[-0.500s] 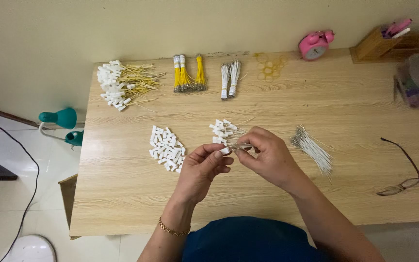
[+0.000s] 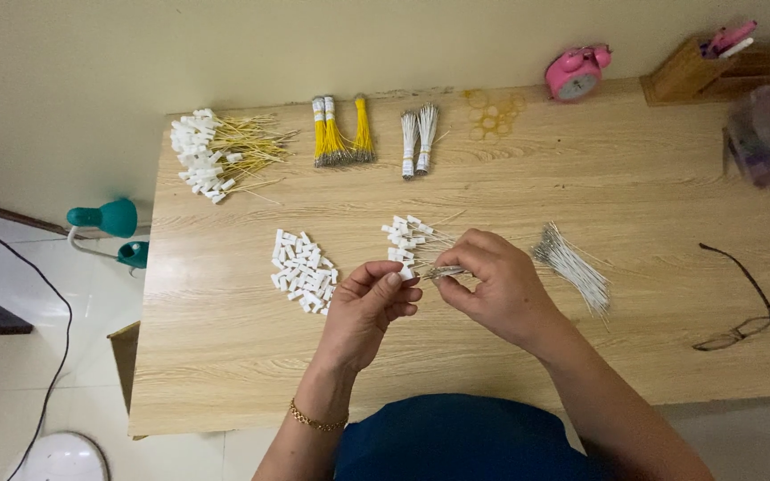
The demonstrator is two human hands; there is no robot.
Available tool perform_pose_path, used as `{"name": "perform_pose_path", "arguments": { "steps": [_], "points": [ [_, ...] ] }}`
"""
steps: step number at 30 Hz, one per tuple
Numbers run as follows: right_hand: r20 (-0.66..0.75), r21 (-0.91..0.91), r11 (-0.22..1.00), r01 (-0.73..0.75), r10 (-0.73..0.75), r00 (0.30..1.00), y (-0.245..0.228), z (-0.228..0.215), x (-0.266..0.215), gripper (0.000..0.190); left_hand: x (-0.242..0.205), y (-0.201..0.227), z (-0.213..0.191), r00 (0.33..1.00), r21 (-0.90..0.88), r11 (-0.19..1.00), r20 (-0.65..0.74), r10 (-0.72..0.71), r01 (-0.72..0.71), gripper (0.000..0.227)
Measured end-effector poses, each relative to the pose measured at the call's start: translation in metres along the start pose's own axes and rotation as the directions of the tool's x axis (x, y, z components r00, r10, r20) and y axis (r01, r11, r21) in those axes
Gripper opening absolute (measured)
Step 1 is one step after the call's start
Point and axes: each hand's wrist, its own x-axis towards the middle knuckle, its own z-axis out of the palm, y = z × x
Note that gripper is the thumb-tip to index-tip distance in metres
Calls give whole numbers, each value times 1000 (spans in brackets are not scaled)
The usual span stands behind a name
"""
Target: The person is attaching white connectors to wire ends and organizing them on a desk.
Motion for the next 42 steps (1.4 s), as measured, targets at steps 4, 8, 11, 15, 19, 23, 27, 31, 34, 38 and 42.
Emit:
{"name": "perform_pose_path", "arguments": {
  "steps": [4, 8, 11, 15, 19, 23, 27, 31, 34, 38, 42],
  "points": [
    [-32, -43, 995, 92, -94, 995, 1, 3, 1, 20, 0, -5, 1, 1000, 26, 1000, 2, -5, 4, 17],
    [-1, -78, 990, 116, -116, 993, 2, 5, 3, 18, 1, -6, 2, 1000, 60, 998, 0, 25, -25, 16],
    [10, -93, 989, 113, -113, 994, 5, 8, 4, 18, 4, -7, 2, 999, 132, 991, -37, 39, -33, 16],
    [-26, -42, 988, 152, -153, 988, 10, 15, 4, 20, 6, -9, 5, 995, 140, 990, -93, 48, -34, 15],
    [-14, -16, 987, 159, -159, 987, 20, 22, 6, 18, 10, -16, 2, 994, 126, 990, -87, 68, -57, 14],
    [140, 270, 946, -179, 146, 979, 28, 25, 8, 19, 13, -17, -3, 994, 38, 999, -106, 12, -8, 14],
    [170, 233, 961, -149, 110, 979, 34, 24, 8, 17, 18, -20, -10, 993, 2, 1000, -116, -12, 12, 14],
    [124, 106, 994, 3, -16, 992, 42, 31, 10, 16, 21, -23, -13, 993, 81, 997, -115, -9, 18, 13],
    [75, 36, 998, 48, -50, 996, 51, 41, 10, 18, 23, -32, -17, 995, 80, 996, -101, -19, 28, 12],
    [114, -26, 1000, -7, 10, 993, 58, 55, 9, 20, 27, -51, -24, 984, 29, 997, -163, -73, 78, 11],
    [145, -28, 997, -78, 81, 986, 72, 69, 5, 21, 26, -67, -29, 976, -42, 992, -179, -125, 119, 10]
  ]
}}
